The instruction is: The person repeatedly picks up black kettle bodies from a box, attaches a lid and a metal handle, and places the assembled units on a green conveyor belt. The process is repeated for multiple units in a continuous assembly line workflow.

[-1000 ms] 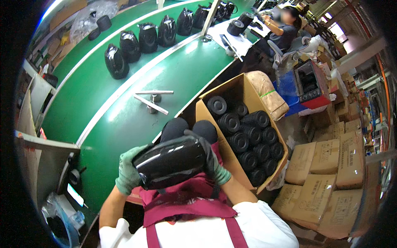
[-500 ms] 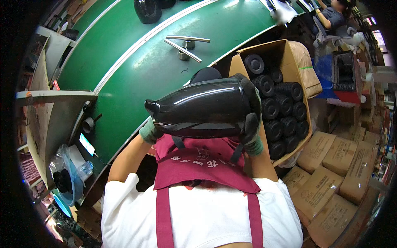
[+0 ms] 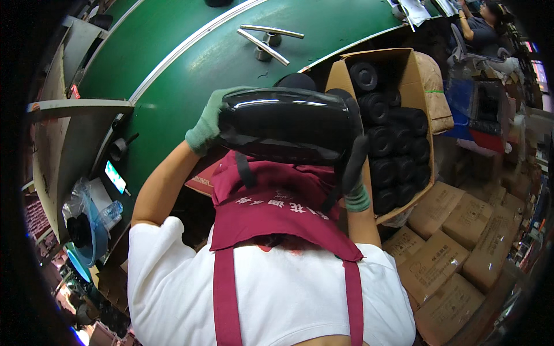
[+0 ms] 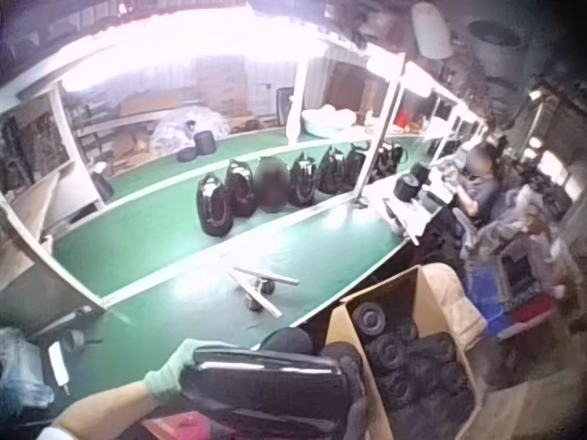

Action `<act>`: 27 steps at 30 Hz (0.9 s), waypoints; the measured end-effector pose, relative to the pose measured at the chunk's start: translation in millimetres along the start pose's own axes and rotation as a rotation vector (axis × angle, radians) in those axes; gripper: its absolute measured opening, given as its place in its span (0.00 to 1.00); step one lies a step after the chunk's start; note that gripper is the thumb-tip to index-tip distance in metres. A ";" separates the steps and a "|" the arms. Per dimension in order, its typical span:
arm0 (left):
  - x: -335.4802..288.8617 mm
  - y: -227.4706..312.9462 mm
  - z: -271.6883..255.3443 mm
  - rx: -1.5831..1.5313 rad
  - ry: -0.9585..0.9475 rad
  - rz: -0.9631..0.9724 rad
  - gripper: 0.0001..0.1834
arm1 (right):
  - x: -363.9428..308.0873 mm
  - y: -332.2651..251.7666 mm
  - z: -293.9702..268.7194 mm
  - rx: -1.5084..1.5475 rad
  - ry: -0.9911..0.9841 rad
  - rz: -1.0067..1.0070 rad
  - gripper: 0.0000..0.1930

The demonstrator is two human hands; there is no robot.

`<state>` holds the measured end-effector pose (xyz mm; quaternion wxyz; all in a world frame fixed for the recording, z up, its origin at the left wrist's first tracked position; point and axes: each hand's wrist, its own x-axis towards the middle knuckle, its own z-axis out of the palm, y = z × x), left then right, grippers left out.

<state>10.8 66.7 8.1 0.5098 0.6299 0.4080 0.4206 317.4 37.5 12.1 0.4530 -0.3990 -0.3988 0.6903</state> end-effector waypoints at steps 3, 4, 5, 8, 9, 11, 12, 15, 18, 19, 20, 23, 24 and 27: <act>-44.4 -68.0 13.1 -0.932 0.208 -0.429 0.23 | 3.1 8.7 -10.2 -0.275 -0.037 -0.277 0.35; -40.0 -58.8 18.5 -0.575 0.163 -0.263 0.25 | 5.9 12.4 -19.2 -0.317 -0.026 -0.326 0.35; -41.9 -48.9 22.2 -0.207 0.189 -0.120 0.26 | 7.8 19.7 -25.9 -0.342 -0.023 -0.356 0.35; 6.3 39.3 15.2 0.218 0.030 -0.018 0.31 | 20.0 43.0 -48.0 -0.322 -0.040 -0.401 0.35; 1.8 28.8 13.5 0.190 0.066 -0.040 0.33 | 24.8 48.6 -54.5 -0.293 -0.062 -0.397 0.35; 1.1 20.2 16.9 0.129 0.110 -0.107 0.32 | 30.4 52.9 -67.1 -0.260 -0.085 -0.391 0.35; -0.9 22.2 19.3 0.097 0.113 -0.172 0.29 | 30.1 56.9 -70.7 -0.242 -0.088 -0.384 0.35; 18.3 34.7 29.0 -0.068 0.071 -0.214 0.30 | 36.0 59.4 -80.7 -0.241 -0.093 -0.393 0.36; 34.0 76.7 51.1 -0.346 0.016 -0.173 0.36 | 34.7 57.1 -62.8 -0.340 -0.119 -0.392 0.37; 33.0 83.3 58.1 -0.331 0.027 -0.141 0.36 | 32.3 52.3 -59.1 -0.455 -0.129 -0.357 0.38; 32.6 85.3 62.9 -0.318 0.030 -0.099 0.36 | 32.3 46.5 -58.6 -0.580 -0.136 -0.333 0.39; 31.9 77.8 72.8 -0.139 0.105 0.076 0.35 | 34.1 48.7 -71.2 -0.723 -0.119 -0.271 0.42; 31.1 76.7 76.8 -0.071 0.169 0.141 0.36 | 32.8 54.4 -73.7 -0.595 -0.110 -0.239 0.43; 24.7 87.0 76.3 0.430 0.299 0.381 0.38 | 34.0 26.4 -49.3 -0.957 -0.074 -0.272 0.41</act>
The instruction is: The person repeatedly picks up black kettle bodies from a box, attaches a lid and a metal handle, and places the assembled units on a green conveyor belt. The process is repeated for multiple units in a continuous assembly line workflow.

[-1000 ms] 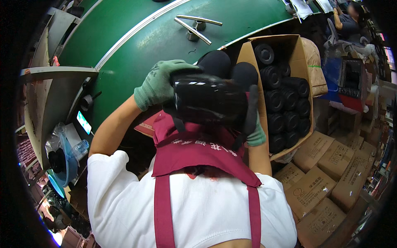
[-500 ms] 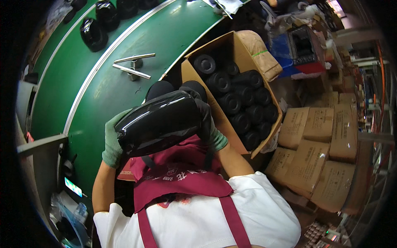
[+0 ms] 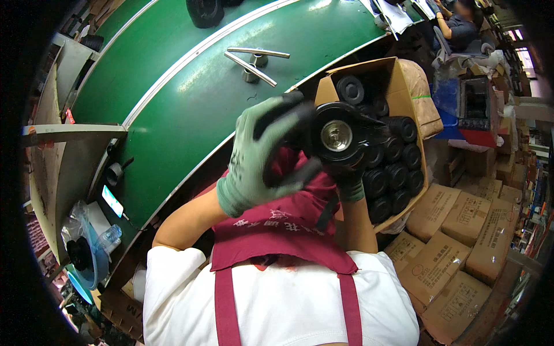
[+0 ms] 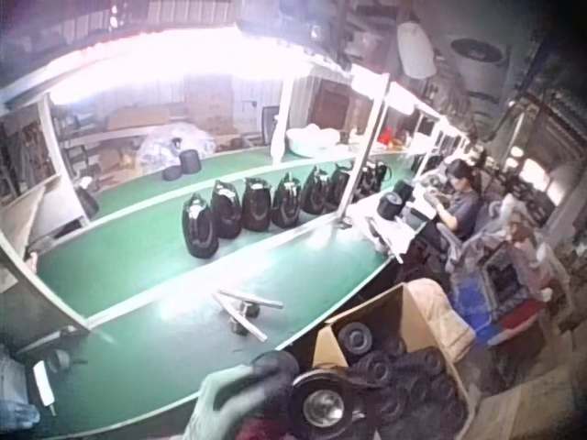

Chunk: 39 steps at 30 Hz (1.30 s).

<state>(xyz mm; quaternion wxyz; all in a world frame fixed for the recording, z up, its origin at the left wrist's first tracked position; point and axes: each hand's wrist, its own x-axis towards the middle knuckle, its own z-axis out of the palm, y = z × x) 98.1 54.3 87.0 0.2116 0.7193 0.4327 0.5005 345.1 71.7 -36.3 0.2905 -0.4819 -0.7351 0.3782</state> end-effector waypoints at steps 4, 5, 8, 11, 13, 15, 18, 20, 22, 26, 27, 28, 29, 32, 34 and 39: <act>-5.6 21.3 13.7 0.477 -0.166 0.152 0.35 | -6.0 -15.4 -7.1 0.055 0.084 -0.039 0.37; -7.5 18.1 20.3 0.502 -0.141 0.095 0.33 | -6.6 -6.8 -1.6 0.139 0.088 -0.034 0.36; -10.8 8.0 37.8 0.554 0.008 0.188 0.26 | -11.9 9.8 -5.7 0.353 0.126 0.007 0.32; -24.9 -9.3 47.7 0.489 0.055 0.250 0.25 | -15.5 20.2 -18.9 0.586 0.175 0.093 0.29; -42.4 -16.2 54.0 0.343 0.017 0.247 0.22 | -14.8 24.1 -39.9 0.735 0.201 0.125 0.27; -79.4 -25.3 56.7 0.324 -0.076 0.226 0.24 | -8.0 14.5 -78.4 0.796 0.215 0.102 0.25; -111.4 -40.6 42.2 0.216 -0.517 0.126 0.20 | 20.1 -43.5 -108.9 0.685 0.072 0.088 0.25; -132.2 -71.2 24.5 0.066 -0.749 0.015 0.14 | 31.5 -49.3 -97.0 0.185 -0.030 -0.184 0.26; -107.5 -71.3 12.0 0.173 -0.378 -0.059 0.21 | 37.2 -52.0 -67.4 -0.152 -0.118 -0.403 0.25; -68.3 -76.7 17.8 0.088 -0.398 -0.071 0.60 | 35.2 -32.1 4.1 0.047 -0.210 -0.184 0.18; -69.2 -75.6 33.4 0.023 -0.406 -0.075 0.63 | 40.2 -26.5 15.6 0.018 -0.147 -0.180 0.15; -71.6 -77.3 43.3 0.019 -0.367 -0.117 0.61 | 53.8 -24.0 11.0 0.011 -0.225 -0.128 0.15; -73.9 -78.0 48.4 0.016 -0.328 -0.159 0.60 | 75.1 -22.7 2.0 0.003 -0.303 -0.077 0.14; -72.8 -70.6 62.2 -0.087 -0.189 -0.195 0.59 | 126.9 70.0 8.2 -0.183 0.022 -0.046 0.14; -67.7 -69.6 70.1 -0.003 -0.239 -0.168 0.58 | 184.1 58.7 37.0 0.088 -0.084 0.119 0.26; -45.8 -61.3 113.3 -0.010 -0.200 -0.057 0.58 | 250.7 83.3 123.7 -0.287 -0.356 0.156 0.36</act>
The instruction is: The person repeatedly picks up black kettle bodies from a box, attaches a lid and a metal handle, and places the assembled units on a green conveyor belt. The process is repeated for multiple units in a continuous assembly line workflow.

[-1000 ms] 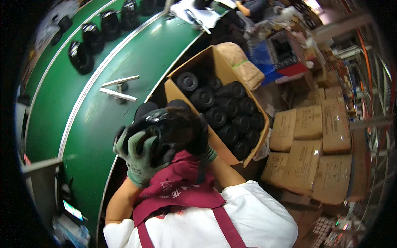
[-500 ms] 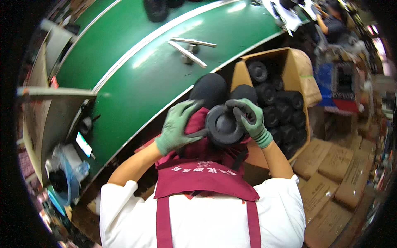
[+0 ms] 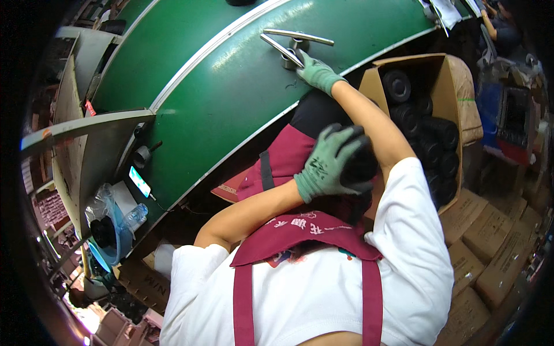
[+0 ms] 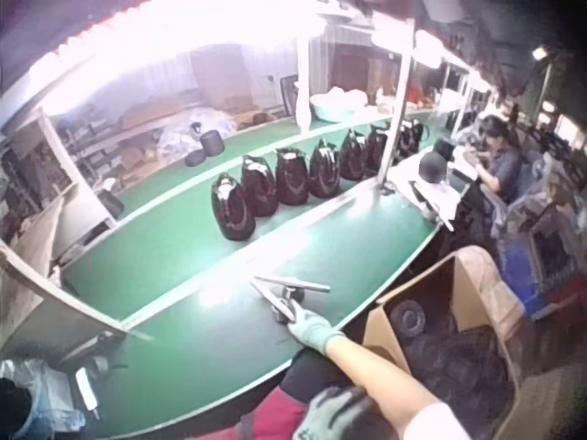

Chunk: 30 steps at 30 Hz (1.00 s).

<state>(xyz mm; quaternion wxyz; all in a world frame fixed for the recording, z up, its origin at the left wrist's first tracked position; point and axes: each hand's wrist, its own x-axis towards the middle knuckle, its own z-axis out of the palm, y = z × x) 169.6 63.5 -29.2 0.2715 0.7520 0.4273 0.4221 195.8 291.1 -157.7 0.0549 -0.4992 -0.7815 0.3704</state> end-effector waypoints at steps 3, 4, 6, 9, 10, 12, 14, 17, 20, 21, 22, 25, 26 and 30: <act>-20.2 -21.1 -16.9 -0.109 0.151 -0.110 0.62 | -41.3 -49.9 -38.2 -0.072 -0.077 -0.098 0.25; -24.2 -25.0 -23.8 -0.171 0.176 -0.107 0.62 | -67.7 -52.1 -62.5 0.062 -0.149 -0.131 0.25; -20.0 -18.3 -50.4 -0.139 0.092 -0.116 0.56 | -114.9 -5.2 -82.7 0.618 -0.090 -0.190 0.23; 4.3 -11.0 -72.2 0.219 0.290 0.044 0.40 | -196.4 -2.8 -137.1 0.756 -0.130 -0.030 0.23; 22.0 -1.7 -80.5 0.312 0.321 0.049 0.35 | -216.4 -1.8 -148.0 0.726 -0.171 0.046 0.24; 56.2 3.3 -91.3 0.356 0.101 0.116 0.27 | -247.2 -0.8 -157.3 0.651 -0.218 0.057 0.25; 67.4 -6.5 -73.2 0.309 -0.168 0.061 0.24 | -258.9 -11.5 -154.6 0.607 -0.284 0.055 0.26; 87.0 -24.9 -62.8 0.262 -0.678 -0.239 0.21 | -265.4 -18.9 -138.8 0.290 -0.079 -0.093 0.26; 83.6 -48.1 -64.6 0.156 -0.588 -0.192 0.21 | -275.4 -40.2 -126.9 -0.283 0.137 -0.216 0.27; 79.9 -54.7 -65.3 0.147 -0.560 -0.182 0.22 | -280.6 -52.5 -120.6 -0.413 0.168 -0.204 0.27; 75.9 -64.0 -62.9 0.070 -0.549 -0.190 0.22 | -286.7 -64.3 -114.2 -0.546 0.198 -0.183 0.28; 74.3 -62.0 -59.7 0.015 -0.526 -0.221 0.21 | -280.9 -59.9 -103.9 -0.506 0.305 -0.273 0.27; 73.2 -40.9 -60.6 0.193 -0.513 -0.284 0.20 | -271.6 -43.4 -107.8 -0.471 0.342 -0.340 0.26; 62.0 -0.7 -35.7 0.512 -0.419 -0.263 0.18 | -265.2 0.4 -121.4 -0.256 0.291 -0.555 0.26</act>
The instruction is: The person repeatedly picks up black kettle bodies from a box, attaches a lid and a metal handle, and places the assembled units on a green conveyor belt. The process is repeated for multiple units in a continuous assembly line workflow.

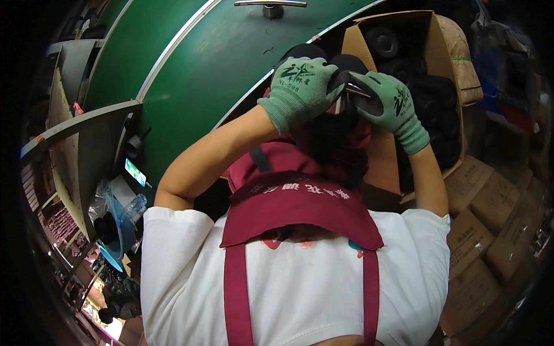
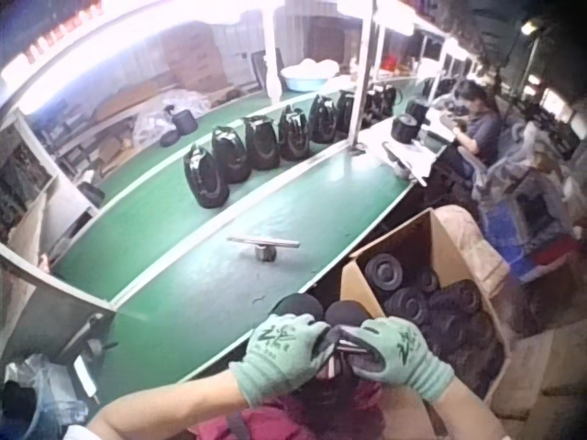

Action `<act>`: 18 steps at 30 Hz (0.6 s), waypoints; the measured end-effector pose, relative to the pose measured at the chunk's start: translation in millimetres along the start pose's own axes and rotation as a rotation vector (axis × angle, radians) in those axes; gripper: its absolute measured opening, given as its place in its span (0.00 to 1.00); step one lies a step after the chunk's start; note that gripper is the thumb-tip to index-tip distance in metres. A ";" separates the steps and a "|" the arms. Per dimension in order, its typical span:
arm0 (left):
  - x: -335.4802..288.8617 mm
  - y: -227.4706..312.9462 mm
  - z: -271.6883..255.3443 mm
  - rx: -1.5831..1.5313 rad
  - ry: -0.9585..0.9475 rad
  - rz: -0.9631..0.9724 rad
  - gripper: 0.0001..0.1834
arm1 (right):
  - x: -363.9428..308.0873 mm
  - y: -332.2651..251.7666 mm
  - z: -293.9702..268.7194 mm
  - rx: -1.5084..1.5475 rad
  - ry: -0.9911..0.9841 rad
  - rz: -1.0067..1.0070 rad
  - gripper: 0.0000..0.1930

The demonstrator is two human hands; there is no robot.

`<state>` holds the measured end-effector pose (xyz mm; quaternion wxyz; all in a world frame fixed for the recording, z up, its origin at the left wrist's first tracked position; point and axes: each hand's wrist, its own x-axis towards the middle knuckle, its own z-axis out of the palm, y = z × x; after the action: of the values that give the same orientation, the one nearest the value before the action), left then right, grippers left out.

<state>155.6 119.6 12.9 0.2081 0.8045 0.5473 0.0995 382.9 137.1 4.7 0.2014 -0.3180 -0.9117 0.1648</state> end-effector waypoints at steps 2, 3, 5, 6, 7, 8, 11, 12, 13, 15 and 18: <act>7.7 -12.0 -4.9 -0.080 -0.108 0.091 0.19 | -3.6 -22.1 -5.7 -0.041 -0.064 0.143 0.28; 3.9 -27.5 0.5 -0.152 0.011 0.230 0.19 | -3.9 -39.1 -10.6 0.052 -0.095 0.231 0.29; 3.3 -51.8 7.6 -0.249 0.086 0.397 0.17 | -8.1 -52.5 -8.2 0.189 0.086 0.131 0.30; -1.0 -68.5 25.7 -0.226 0.151 0.421 0.14 | -5.1 -49.1 -8.5 0.202 0.121 0.063 0.32; -3.2 -64.3 18.2 -0.173 0.079 0.371 0.15 | 1.4 -38.5 -8.0 0.393 0.103 0.125 0.29; 3.1 -46.9 -5.4 -0.177 -0.095 0.285 0.14 | 3.1 -17.8 1.3 0.701 0.156 0.168 0.22; 5.1 -46.4 -5.7 -0.134 -0.150 0.319 0.15 | 17.1 -14.2 6.8 1.203 0.239 0.334 0.17; 7.6 -53.2 0.2 -0.102 -0.121 0.341 0.16 | 12.9 -21.0 19.9 1.411 0.031 0.322 0.15; 8.7 -68.7 7.6 -0.153 -0.128 0.336 0.17 | 26.1 -44.8 16.7 1.320 0.034 0.242 0.12; 17.5 -69.8 16.7 -0.200 -0.124 0.336 0.18 | 41.0 -71.8 16.2 0.627 0.068 -0.108 0.09; 56.7 -46.2 41.0 -0.676 -0.077 0.437 0.19 | 68.9 -131.1 57.9 0.398 0.030 -0.078 0.10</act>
<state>154.4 177.1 -48.0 0.4553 0.7912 0.2918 0.2854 239.0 74.2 28.9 0.2800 -0.2388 -0.8697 0.3288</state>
